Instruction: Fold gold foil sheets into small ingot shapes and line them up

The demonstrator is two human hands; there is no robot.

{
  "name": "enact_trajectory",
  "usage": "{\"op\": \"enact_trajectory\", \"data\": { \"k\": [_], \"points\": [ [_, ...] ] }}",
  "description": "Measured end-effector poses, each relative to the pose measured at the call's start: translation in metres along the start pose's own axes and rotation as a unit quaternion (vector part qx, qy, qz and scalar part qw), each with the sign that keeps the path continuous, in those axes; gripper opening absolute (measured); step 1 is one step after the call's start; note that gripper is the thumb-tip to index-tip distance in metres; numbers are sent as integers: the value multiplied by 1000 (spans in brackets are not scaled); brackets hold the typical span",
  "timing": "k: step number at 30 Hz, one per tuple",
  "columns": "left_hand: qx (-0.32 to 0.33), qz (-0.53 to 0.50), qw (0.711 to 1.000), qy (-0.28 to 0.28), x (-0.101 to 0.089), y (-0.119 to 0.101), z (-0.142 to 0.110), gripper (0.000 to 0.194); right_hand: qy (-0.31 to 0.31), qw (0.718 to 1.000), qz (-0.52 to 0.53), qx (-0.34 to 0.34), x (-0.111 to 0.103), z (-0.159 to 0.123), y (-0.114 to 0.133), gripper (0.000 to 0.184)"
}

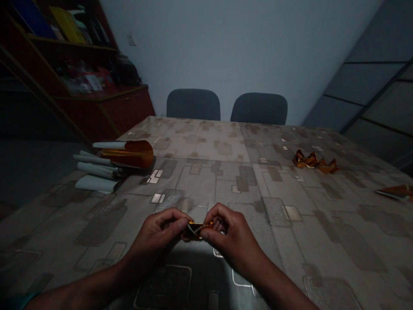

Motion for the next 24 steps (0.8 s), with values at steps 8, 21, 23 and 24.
{"op": "enact_trajectory", "data": {
  "k": [8,21,23,24],
  "points": [
    [-41,-89,995,28,4,19,6,26,10,997,78,14,-1,-1,-11,19],
    [-44,-90,995,-1,-1,21,7,27,-15,999,-20,-27,-4,-2,-3,16],
    [-43,-106,993,3,2,19,7,29,-29,998,-29,-37,-5,-2,-2,15],
    [-42,-118,992,6,3,18,7,32,-35,998,-34,-41,-6,-2,-1,14]
  ]
}}
Point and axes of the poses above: each hand's wrist, its own z-axis towards the middle knuckle, its own x-axis out of the palm, y = z × x, the point moved 6 cm from there along z, towards the middle knuckle, and after that the axes turned 5 degrees about -x, right-handed, at the moved point
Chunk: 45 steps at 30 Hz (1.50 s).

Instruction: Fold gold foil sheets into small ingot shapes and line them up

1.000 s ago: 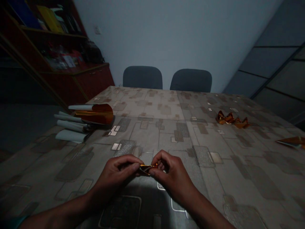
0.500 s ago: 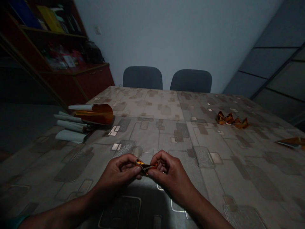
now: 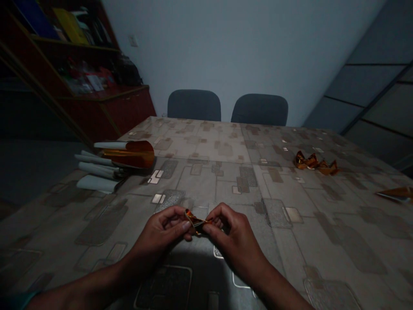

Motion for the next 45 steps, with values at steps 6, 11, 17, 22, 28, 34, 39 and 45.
{"op": "enact_trajectory", "data": {
  "k": [6,11,17,22,28,34,39,45],
  "points": [
    [-48,-33,998,-18,0,3,-1,31,-30,999,-29,-29,-2,-3,6,14],
    [-95,-49,994,2,4,5,-4,32,-27,998,-47,-38,3,-1,10,10],
    [-110,-108,987,38,10,2,-5,28,-9,995,-78,-57,12,-2,14,12],
    [-114,-139,981,78,13,6,-4,30,51,996,65,-14,18,-5,6,19],
    [-123,-139,980,68,14,7,-3,34,104,956,264,69,22,-6,-4,26],
    [-100,-137,983,65,11,11,-1,35,117,948,292,55,24,-6,0,26],
    [-90,-130,983,91,12,13,-2,32,135,943,296,67,27,-8,-1,29],
    [-84,-139,985,61,12,8,-3,33,126,946,290,73,28,-8,-3,34]
  ]
}}
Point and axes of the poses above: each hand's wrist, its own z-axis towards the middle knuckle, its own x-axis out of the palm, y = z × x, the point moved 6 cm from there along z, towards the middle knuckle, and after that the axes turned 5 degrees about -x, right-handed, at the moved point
